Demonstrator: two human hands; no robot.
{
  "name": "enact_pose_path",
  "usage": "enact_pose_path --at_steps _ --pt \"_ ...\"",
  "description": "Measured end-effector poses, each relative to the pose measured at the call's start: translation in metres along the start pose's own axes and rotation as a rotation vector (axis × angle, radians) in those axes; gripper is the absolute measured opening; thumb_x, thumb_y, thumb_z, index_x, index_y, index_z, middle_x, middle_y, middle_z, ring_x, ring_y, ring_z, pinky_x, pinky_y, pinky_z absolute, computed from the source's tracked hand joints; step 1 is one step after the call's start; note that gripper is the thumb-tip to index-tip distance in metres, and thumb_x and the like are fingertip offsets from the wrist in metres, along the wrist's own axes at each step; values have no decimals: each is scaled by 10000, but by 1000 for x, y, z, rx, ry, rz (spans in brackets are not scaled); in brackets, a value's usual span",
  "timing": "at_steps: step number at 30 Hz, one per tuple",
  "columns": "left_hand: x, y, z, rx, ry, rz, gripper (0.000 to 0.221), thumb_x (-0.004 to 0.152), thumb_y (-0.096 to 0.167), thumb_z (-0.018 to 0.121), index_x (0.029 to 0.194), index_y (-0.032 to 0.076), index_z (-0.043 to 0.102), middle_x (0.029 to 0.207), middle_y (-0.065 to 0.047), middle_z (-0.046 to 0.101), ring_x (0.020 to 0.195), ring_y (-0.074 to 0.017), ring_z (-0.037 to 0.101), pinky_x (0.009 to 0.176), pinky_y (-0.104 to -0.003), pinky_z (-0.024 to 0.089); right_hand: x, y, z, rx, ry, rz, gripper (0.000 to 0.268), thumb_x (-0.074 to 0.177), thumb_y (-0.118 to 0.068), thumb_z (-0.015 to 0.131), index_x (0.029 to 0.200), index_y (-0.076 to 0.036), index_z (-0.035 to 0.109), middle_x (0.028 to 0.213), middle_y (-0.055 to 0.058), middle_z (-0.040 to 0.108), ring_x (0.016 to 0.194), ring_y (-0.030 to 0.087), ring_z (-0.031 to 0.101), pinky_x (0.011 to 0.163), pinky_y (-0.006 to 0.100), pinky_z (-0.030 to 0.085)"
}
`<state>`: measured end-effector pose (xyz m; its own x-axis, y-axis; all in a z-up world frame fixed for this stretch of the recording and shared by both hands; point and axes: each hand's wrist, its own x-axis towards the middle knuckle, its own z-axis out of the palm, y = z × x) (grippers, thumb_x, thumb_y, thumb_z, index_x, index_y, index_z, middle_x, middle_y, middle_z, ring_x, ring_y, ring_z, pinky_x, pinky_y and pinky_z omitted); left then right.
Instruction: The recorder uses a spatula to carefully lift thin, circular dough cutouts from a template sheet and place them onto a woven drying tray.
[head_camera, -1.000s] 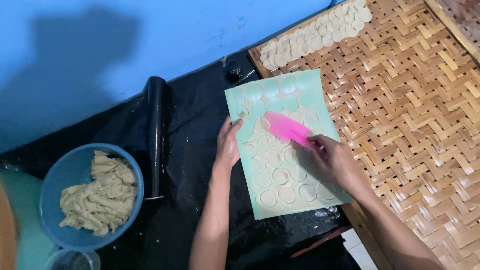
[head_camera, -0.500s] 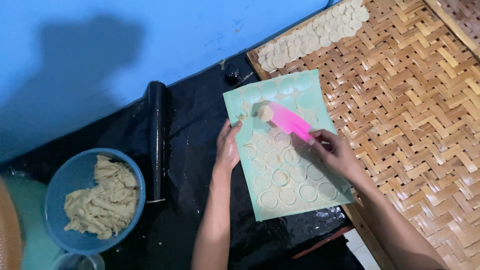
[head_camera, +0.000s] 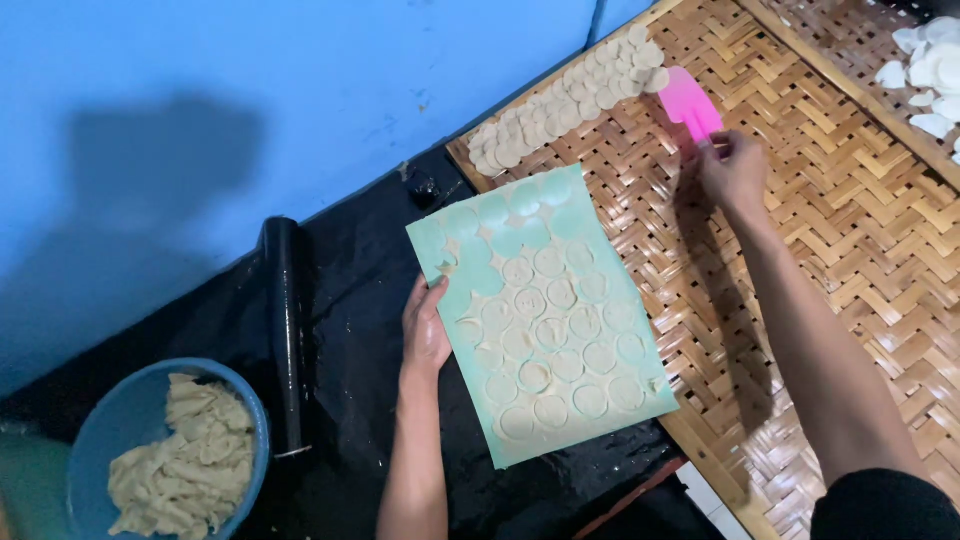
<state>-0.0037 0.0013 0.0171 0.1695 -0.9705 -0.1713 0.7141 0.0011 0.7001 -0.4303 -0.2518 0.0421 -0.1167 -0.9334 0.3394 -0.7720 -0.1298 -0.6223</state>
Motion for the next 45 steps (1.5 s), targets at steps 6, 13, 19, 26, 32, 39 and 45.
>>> enact_pose_path --at_steps 6,13,19,26,32,39,45 --pt "-2 3 4 16 18 -27 427 993 120 561 1407 15 546 1377 -120 609 1253 -234 580 1079 -358 431 51 30 28 -57 23 39 280 959 -249 737 1093 -5 768 896 195 750 790 316 737 737 434 564" --pt "1 1 -1 -37 -4 -34 430 1001 110 563 1417 4 536 1380 -116 604 1262 -236 574 1087 -363 429 30 -28 -1 -295 9 -70 279 986 -246 724 1076 18 740 885 262 723 800 428 709 759 516 552" --pt "-2 3 3 -24 -10 -25 441 1001 110 559 1428 1 528 1396 -129 601 1276 -243 571 1098 -369 425 23 -59 -3 -591 78 -300 263 983 -105 675 1196 45 638 996 285 668 715 439 688 586 538 525" --pt "-4 6 8 -3 26 -49 462 980 133 570 1426 15 527 1395 -131 603 1272 -246 575 1090 -375 433 14 -72 -17 -561 35 -252 409 833 -21 682 1219 85 595 1078 317 616 782 475 671 612 570 507" --pt "1 -1 -2 -30 -25 -4 449 989 124 584 1417 -2 538 1386 -123 604 1269 -237 569 1096 -363 422 -34 -87 -33 -384 72 -263 271 1005 -60 664 1249 53 627 1069 295 657 837 460 664 692 567 504" --pt "-1 0 -2 -16 -4 -19 441 988 112 564 1416 10 542 1376 -112 607 1259 -225 573 1084 -350 429 -136 -138 -61 -3 -437 -52 337 987 -244 693 1261 -49 691 1053 157 768 797 246 745 703 419 599" --pt "2 -3 -6 -25 -35 -1 404 1010 100 559 1401 -2 552 1367 -122 609 1250 -230 576 1085 -353 435 -191 -157 -73 -152 -507 -194 312 939 -215 670 1223 -92 707 987 156 783 778 281 765 723 423 608"
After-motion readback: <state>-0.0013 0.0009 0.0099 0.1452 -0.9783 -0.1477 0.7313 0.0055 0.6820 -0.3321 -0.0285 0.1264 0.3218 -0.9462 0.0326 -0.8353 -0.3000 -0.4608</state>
